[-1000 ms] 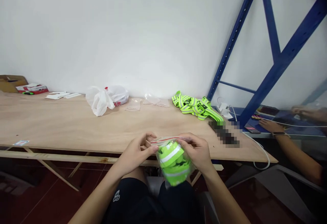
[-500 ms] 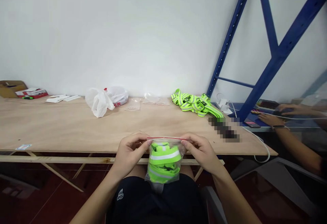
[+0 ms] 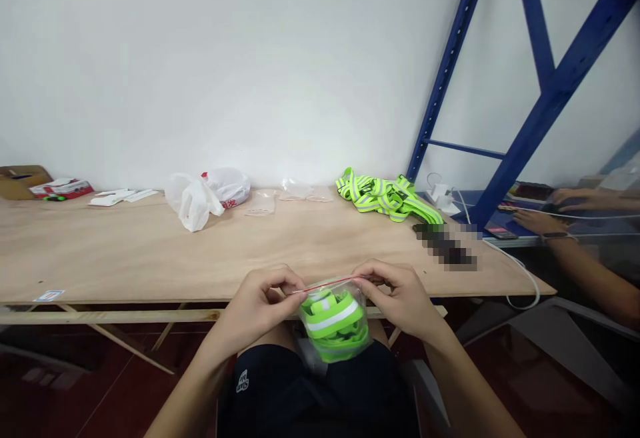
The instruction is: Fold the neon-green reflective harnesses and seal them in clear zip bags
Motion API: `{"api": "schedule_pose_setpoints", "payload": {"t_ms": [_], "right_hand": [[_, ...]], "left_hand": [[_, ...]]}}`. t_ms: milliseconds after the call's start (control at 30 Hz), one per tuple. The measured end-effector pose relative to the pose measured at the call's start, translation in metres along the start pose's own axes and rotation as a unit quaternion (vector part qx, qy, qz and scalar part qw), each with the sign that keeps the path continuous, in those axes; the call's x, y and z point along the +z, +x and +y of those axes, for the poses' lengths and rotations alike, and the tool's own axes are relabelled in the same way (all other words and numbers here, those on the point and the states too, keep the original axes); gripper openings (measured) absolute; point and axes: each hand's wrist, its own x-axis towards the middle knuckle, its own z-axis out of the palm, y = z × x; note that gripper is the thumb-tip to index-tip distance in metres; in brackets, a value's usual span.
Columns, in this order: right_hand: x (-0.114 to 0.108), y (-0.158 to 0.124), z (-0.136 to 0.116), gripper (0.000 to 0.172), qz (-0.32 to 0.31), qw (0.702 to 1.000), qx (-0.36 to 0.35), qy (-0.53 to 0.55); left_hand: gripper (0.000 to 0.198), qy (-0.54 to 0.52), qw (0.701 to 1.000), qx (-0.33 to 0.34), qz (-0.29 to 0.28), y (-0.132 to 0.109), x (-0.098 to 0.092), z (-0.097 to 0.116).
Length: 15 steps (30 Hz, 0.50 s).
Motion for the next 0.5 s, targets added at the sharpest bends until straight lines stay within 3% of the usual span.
{"api": "schedule_pose_setpoints", "payload": {"t_ms": [133, 367, 500], "right_hand": [[0.001, 0.003, 0.003, 0.019, -0.002, 1.0, 0.0, -0.008], [0.004, 0.006, 0.002, 0.018, -0.085, 0.995, 0.044, 0.006], [0.012, 0.006, 0.006, 0.017, -0.11, 0.993, 0.034, -0.006]], "left_hand": [[0.021, 0.048, 0.998, 0.026, -0.009, 0.002, 0.006, -0.003], [0.019, 0.155, 0.986, 0.067, 0.008, 0.001, 0.002, -0.004], [0.018, 0.177, 0.982, 0.072, 0.004, 0.002, 0.003, -0.006]]}}
